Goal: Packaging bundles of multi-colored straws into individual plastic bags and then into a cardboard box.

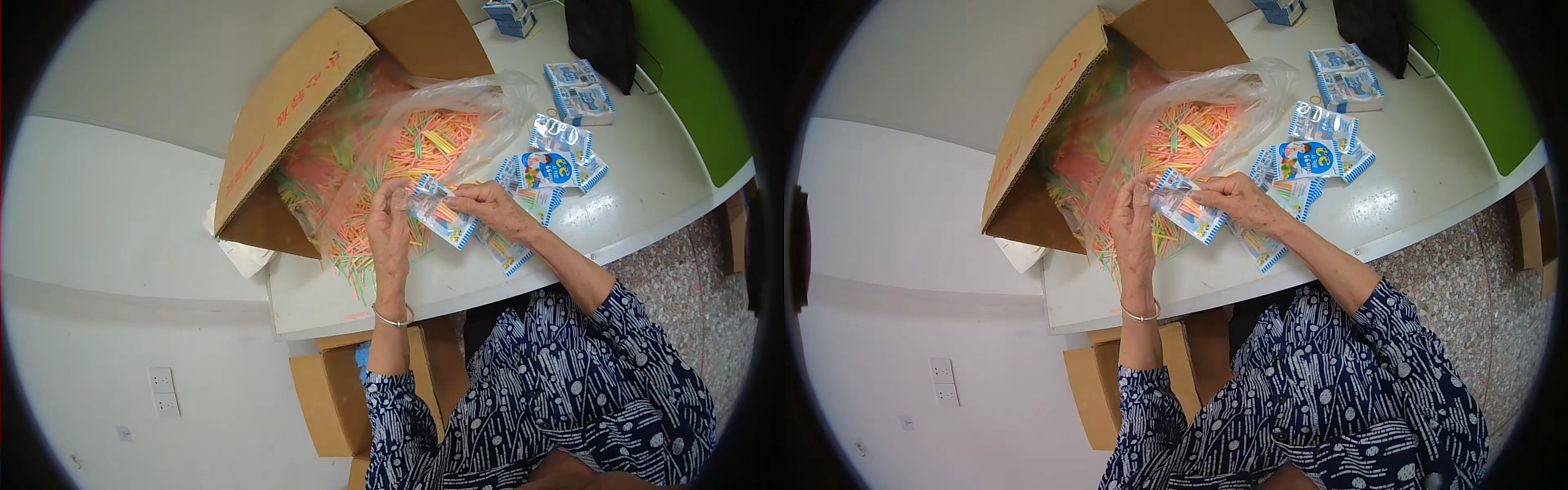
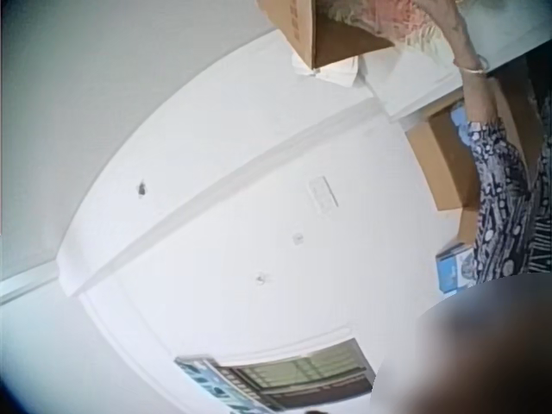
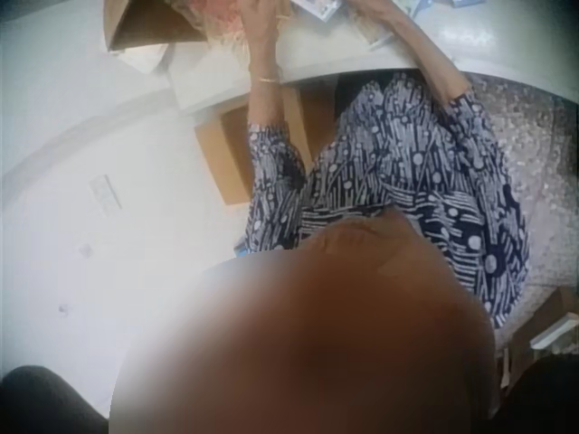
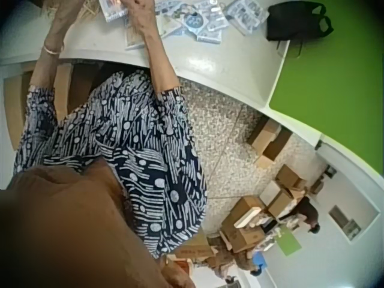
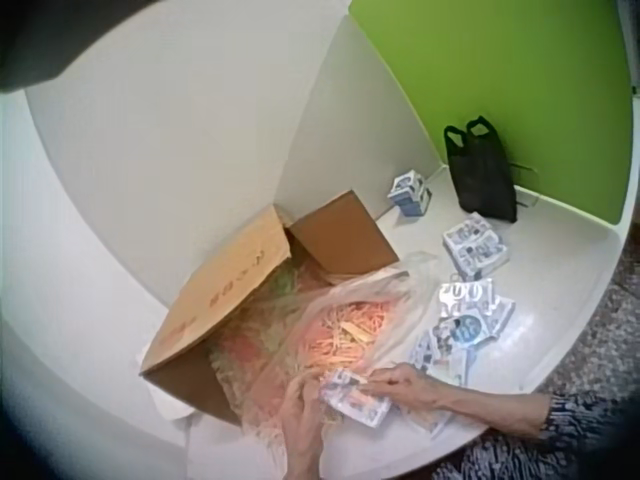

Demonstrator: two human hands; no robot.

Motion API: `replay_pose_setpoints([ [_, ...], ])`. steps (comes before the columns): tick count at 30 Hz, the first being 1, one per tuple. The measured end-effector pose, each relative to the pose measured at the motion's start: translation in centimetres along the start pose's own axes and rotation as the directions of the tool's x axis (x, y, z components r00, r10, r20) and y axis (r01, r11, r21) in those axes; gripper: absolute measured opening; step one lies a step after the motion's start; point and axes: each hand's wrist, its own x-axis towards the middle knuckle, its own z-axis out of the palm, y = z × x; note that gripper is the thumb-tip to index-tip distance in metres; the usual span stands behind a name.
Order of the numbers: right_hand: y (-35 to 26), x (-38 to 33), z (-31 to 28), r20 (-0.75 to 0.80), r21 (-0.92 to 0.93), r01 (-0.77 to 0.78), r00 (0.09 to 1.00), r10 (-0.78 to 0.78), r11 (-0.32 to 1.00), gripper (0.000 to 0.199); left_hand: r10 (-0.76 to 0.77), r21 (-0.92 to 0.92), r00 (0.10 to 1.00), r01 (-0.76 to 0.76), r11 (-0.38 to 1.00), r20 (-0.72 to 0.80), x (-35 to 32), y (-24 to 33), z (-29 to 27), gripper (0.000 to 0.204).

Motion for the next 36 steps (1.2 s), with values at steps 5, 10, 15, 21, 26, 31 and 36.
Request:
replay_pose_setpoints([
  [5, -0.2, -0.1, 0.0, -0.007, 0.072, -0.006, 1.0, 0.006, 0.997, 0.029, 0.056, 0.052, 0.995, -0.06, 0.997, 0.077, -0.3, -0.5, 0.2, 0.027],
  [10, -0.4, -0.3, -0.2, 0.079, 0.113, 0.033, 0.996, -0.042, 0.993, 0.029, 0.028, 0.044, 0.99, -0.034, 0.998, 0.136, -0.4, 0.3, 0.7, 0.024],
  [15, -0.8, -0.8, -0.6, 0.132, -0.022, -0.035, 0.991, 0.038, 0.999, 0.029, -0.018, -0.081, 0.985, 0.032, 0.996, 0.171, -1.0, 1.5, 1.9, 0.027],
  [21, -1.8, -2.2, -0.9, 0.174, -0.095, -0.048, 0.983, 0.064, 0.994, 0.028, -0.092, -0.002, 0.97, 0.095, 0.996, 0.225, -1.4, 1.7, 2.0, 0.026],
  [26, -2.5, -3.3, -0.9, 0.177, -0.182, -0.101, 0.975, 0.133, 0.978, 0.032, -0.093, -0.024, 0.964, 0.102, 0.995, 0.247, -1.8, 1.8, 2.6, 0.028],
  [31, -1.1, -4.2, -1.6, 0.18, -0.288, -0.067, 0.976, 0.122, 0.955, 0.034, -0.105, 0.062, 0.935, 0.089, 0.994, 0.339, -2.5, 0.3, 3.0, 0.028],
  [36, -2.6, -4.8, -3.8, 0.119, -0.459, 0.012, 0.992, 0.048, 0.889, 0.035, -0.153, -0.004, 0.938, 0.162, 0.987, 0.311, -3.4, -0.1, 3.7, 0.027],
])
